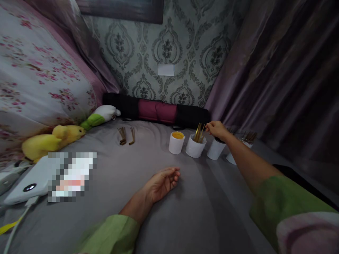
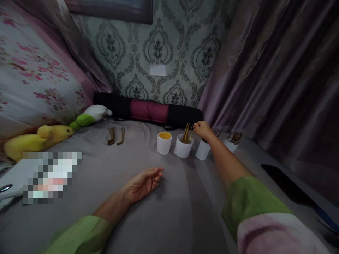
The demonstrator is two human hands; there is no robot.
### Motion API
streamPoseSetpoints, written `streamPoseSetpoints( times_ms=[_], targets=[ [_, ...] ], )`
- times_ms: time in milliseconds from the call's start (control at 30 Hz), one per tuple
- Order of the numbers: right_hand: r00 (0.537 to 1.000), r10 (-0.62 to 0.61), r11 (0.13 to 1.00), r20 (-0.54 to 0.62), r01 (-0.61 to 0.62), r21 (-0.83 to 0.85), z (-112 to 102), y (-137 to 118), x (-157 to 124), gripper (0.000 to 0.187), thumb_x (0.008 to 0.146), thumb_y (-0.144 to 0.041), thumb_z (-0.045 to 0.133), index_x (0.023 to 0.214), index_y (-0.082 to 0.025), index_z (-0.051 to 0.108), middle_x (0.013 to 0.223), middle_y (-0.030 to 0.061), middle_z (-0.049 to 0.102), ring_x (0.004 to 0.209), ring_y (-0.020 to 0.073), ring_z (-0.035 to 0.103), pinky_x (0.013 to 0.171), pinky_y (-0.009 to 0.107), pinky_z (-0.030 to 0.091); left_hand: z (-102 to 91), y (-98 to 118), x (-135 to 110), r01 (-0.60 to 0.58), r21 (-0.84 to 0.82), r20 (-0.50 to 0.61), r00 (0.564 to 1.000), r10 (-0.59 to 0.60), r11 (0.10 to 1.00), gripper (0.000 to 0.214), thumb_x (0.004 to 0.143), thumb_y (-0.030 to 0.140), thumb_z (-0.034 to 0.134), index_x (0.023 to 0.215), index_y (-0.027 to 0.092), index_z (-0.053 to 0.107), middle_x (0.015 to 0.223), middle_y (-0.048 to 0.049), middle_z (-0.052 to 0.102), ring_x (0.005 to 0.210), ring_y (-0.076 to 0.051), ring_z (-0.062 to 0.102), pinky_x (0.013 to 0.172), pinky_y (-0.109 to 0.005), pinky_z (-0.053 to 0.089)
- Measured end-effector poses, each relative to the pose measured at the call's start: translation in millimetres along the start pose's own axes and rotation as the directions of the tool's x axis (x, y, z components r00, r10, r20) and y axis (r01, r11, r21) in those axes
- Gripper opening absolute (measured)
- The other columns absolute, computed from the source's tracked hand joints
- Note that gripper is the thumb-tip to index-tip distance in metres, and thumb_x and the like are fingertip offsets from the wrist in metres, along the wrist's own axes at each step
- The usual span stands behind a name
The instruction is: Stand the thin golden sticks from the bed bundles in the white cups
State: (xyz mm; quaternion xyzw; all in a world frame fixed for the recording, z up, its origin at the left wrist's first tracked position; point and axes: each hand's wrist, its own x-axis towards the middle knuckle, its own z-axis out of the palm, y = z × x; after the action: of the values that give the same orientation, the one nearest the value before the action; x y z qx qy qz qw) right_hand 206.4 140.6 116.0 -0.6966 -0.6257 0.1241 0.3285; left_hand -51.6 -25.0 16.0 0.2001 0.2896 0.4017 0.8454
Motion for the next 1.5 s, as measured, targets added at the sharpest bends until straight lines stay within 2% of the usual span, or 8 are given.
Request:
streamPoseSetpoints(
  times_ms=[400,633,1100,1500],
  targets=[
    [0.999,-0.011,0.998,-0.039,0.008,-0.070,7,3,7,0.024,0.081,-0.024,0.043,0.080,-0.012,0.064,0.066,0.0051,0.064,0.040,0.0058,0.046,0.036,0.016,0.029,0.4,0,0,0.005,0.002,-0.005,1.000,-0.005,1.000,0.012,0.077,0.013,0.053,0.087,0.009,0.057,0.072,-0.0047,0.057,0.056,-0.006,0.051,0.052,-0.017,0.040],
    [1.000,-0.003,0.999,0.003,0.003,-0.051,13,-3,7,0.023,0.081,-0.022,0.043,0.080,-0.012,0.063,0.068,0.0049,0.064,0.039,0.0047,0.044,0.035,0.016,0.030,-2.0,0,2,0.004,-0.002,0.009,1.000,-0.004,1.000,0.013,0.077,0.013,0.054,0.088,0.008,0.057,0.073,-0.0050,0.058,0.057,-0.006,0.052,0.053,-0.018,0.041],
    [0.998,0.023,1.000,0.063,-0.022,-0.006,9,-15,-2,0.021,0.081,-0.019,0.043,0.082,-0.011,0.062,0.069,0.0054,0.062,0.037,0.0031,0.040,0.033,0.015,0.027,-1.7,0,4,0.002,-0.007,0.006,1.000,-0.002,1.000,0.014,0.076,0.014,0.054,0.089,0.009,0.057,0.073,-0.0046,0.057,0.057,-0.006,0.051,0.051,-0.017,0.039],
    [0.998,0.031,0.999,0.057,-0.032,0.010,7,-5,-5,0.021,0.079,-0.019,0.045,0.086,-0.011,0.064,0.071,0.0055,0.062,0.039,0.0039,0.044,0.034,0.015,0.028,-2.6,0,4,0.003,-0.011,0.016,1.000,-0.003,1.000,0.015,0.076,0.014,0.055,0.090,0.008,0.057,0.073,-0.0045,0.057,0.057,-0.006,0.051,0.052,-0.017,0.040]
  ],
)
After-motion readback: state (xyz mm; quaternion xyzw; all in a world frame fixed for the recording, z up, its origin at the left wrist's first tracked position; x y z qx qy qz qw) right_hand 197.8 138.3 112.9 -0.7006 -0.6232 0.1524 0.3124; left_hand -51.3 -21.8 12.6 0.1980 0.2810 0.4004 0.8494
